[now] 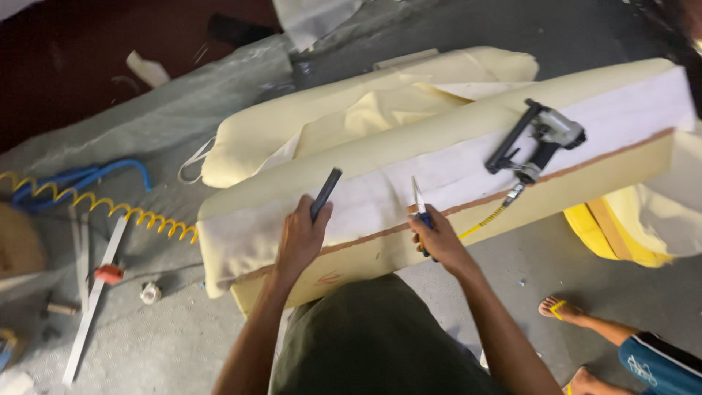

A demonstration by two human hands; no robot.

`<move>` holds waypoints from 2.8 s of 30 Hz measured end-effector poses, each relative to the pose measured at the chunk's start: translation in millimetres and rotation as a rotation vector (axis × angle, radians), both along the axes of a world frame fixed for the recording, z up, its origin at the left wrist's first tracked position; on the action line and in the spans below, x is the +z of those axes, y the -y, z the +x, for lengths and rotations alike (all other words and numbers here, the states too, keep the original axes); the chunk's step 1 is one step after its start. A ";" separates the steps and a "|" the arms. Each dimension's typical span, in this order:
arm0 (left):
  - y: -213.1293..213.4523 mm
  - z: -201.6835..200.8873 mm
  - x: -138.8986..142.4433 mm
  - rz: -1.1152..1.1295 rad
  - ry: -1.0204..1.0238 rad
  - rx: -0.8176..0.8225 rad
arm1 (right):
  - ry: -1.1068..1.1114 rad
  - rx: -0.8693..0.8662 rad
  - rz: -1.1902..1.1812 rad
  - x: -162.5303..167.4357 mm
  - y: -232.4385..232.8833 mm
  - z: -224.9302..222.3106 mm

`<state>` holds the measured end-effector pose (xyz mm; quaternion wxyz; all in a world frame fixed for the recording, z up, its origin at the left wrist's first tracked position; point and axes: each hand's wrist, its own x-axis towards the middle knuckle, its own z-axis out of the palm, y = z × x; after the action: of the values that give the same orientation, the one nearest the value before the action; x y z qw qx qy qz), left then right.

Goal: The person trims excess white batting from the edge of a foam-upholstered furniture frame using scissors, holding the fabric taut with one hand. They tuck and press the batting along the frame edge by hand and with a flat metal tool, working along the length of the piece.

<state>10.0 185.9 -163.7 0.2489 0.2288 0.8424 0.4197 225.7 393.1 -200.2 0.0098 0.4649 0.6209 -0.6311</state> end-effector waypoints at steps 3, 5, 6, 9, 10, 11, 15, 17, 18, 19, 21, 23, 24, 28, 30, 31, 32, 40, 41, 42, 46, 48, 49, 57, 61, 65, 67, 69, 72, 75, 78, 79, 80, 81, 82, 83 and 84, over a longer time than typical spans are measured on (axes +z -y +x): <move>-5.4 19.3 -16.2 -0.051 0.047 -0.024 | 0.040 0.006 0.167 -5.2 -11.5 12.0; -6.6 28.0 -30.2 -0.043 -0.001 -0.051 | 0.053 -0.008 0.303 -9.3 -27.5 26.7; -8.8 31.9 -37.9 -0.041 -0.028 -0.061 | 0.044 -0.021 0.365 -10.9 -37.9 34.9; -24.1 46.6 -60.2 -0.064 -0.004 -0.060 | 0.052 -0.081 0.489 -15.4 -66.9 53.4; -32.9 52.0 -66.5 -0.051 -0.020 -0.067 | 0.061 -0.103 0.518 -16.6 -75.2 56.4; -45.5 57.1 -72.2 -0.037 -0.038 -0.072 | 0.102 -0.063 0.601 -18.2 -82.9 56.6; -114.3 71.0 -81.8 -0.030 -0.162 -0.157 | 0.203 0.038 0.849 -22.5 -103.8 36.8; -155.4 78.6 -81.3 -0.101 -0.122 -0.198 | 0.248 0.045 0.914 -22.7 -110.8 20.6; -173.7 82.7 -80.4 -0.151 -0.065 -0.218 | 0.280 0.039 0.938 -22.4 -113.6 12.3; -190.0 87.4 -79.2 -0.146 -0.060 -0.221 | 0.315 0.031 0.960 -21.7 -115.2 5.1; -209.8 94.7 -78.1 -0.166 -0.024 -0.222 | 0.375 0.033 0.994 -18.0 -115.9 -5.5; -219.6 99.5 -78.9 -0.209 0.031 -0.218 | 0.408 0.031 1.012 -18.8 -115.6 -8.2; -219.7 100.8 -80.2 -0.202 0.023 -0.209 | 0.406 0.029 1.010 -18.5 -114.0 -8.2; -208.5 101.7 -89.2 -0.164 0.064 -0.184 | 0.364 -0.033 0.971 -19.2 -109.4 -2.8; -202.5 101.5 -93.8 -0.150 0.084 -0.174 | 0.354 -0.037 0.953 -20.6 -109.2 -1.6; -200.0 101.5 -95.6 -0.144 0.076 -0.173 | 0.346 -0.041 0.946 -21.4 -109.7 -1.7; -198.5 101.5 -97.1 -0.136 0.067 -0.172 | 0.348 -0.050 0.953 -22.4 -110.6 -2.0; -188.9 110.2 -98.3 -0.087 0.102 -0.164 | 0.319 -0.077 0.955 -33.8 -108.6 7.9; -187.8 112.0 -97.7 -0.083 0.106 -0.154 | 0.297 -0.082 0.971 -35.3 -107.5 10.5; -185.8 114.6 -96.8 -0.050 0.114 -0.137 | 0.269 -0.079 0.979 -36.5 -106.4 13.1; -183.1 119.5 -90.1 0.016 0.132 -0.099 | 0.242 -0.080 0.918 -36.4 -104.1 17.6; -183.2 119.1 -84.3 0.022 0.147 -0.090 | 0.180 -0.108 1.072 -31.9 -102.1 17.5; -183.7 118.9 -80.7 0.026 0.153 -0.079 | 0.146 -0.120 1.147 -28.2 -100.0 17.4; -191.8 123.2 -47.3 0.118 0.314 -0.048 | -0.155 -0.179 -0.196 17.4 -63.3 20.9; -195.4 126.5 -35.5 0.126 0.517 0.001 | -0.266 -0.262 -0.317 25.8 -52.4 36.1; -199.0 129.6 -39.4 0.061 0.498 0.019 | -0.308 -0.280 -0.165 9.1 -46.9 50.7; -198.1 131.2 -48.3 0.104 0.470 0.001 | -0.302 -0.264 -0.072 -3.0 -43.0 56.0; -192.7 130.7 -59.9 0.123 0.464 -0.027 | -0.235 -0.238 0.036 -13.1 -38.4 58.9; -171.3 125.9 -75.8 0.104 0.425 -0.101 | -0.091 -0.148 0.184 -20.5 -34.1 57.0; -134.3 115.4 -82.0 0.060 0.284 -0.168 | -0.074 -0.061 0.280 -17.9 -34.5 42.5; -91.2 104.0 -78.3 0.012 0.406 -0.075 | -0.154 0.015 0.108 -8.7 -31.2 12.0; -77.5 101.5 -76.1 0.001 0.534 0.006 | -0.178 0.049 0.008 -4.7 -26.4 -1.6; -62.6 98.2 -74.0 -0.007 0.664 0.099 | -0.164 0.131 -0.026 -0.6 -17.5 -16.2; -47.3 94.7 -72.5 0.087 0.705 0.152 | -0.151 0.223 -0.067 3.8 -5.6 -31.5; -34.4 92.1 -71.5 0.183 0.739 0.205 | -0.137 0.315 -0.107 8.9 8.5 -46.5; -21.2 90.1 -71.2 0.281 0.769 0.249 | -0.128 0.416 -0.099 14.5 25.5 -60.2; -8.3 88.2 -71.5 0.364 0.762 0.354 | -0.121 0.509 -0.087 20.4 44.1 -72.7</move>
<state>98.2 194.2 -235.2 0.4211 -0.0494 0.6293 0.6513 153.0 349.0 -179.8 0.1510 0.2544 0.6896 -0.6610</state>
